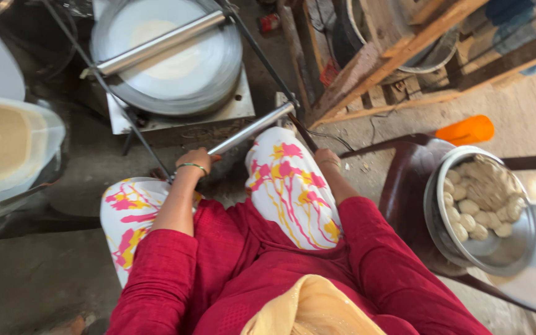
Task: The person uses a manual dough sheeter to flatten dough balls into thin sheets. They place a dough ball between plastic sheets, run it through the machine, and stack the finished sheets. The person repeats this process for multiple dough balls.
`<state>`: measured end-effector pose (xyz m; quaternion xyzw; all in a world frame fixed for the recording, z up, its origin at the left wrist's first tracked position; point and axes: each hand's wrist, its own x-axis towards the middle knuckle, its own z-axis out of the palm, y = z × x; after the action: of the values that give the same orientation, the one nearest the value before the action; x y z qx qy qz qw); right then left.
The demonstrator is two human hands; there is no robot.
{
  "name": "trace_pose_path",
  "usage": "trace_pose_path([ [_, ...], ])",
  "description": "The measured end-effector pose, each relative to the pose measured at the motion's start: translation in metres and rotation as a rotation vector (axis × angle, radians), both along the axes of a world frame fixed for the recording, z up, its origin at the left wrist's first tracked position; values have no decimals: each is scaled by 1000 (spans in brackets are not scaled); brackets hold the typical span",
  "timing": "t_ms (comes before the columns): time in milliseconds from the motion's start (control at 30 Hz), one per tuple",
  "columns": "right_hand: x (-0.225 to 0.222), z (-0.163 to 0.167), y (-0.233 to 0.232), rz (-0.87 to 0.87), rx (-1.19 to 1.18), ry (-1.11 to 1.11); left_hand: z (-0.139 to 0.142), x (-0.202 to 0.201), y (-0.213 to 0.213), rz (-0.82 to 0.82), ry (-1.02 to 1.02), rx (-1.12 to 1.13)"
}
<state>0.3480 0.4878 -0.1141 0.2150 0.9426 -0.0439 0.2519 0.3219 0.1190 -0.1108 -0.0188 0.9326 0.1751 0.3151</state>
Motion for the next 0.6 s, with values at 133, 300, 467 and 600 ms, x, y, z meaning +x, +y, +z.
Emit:
trace_pose_path([
  [133,5,3,-1,-6,3,1,-2,1,1,-7,-22,-15],
  [300,10,3,0,-21,-15,44,-5,2,0,-31,-25,-19],
  [467,9,1,1,-5,-13,43,-9,3,0,-24,-20,-29],
  [600,9,2,1,-15,-35,18,-9,3,0,-25,-24,-31],
])
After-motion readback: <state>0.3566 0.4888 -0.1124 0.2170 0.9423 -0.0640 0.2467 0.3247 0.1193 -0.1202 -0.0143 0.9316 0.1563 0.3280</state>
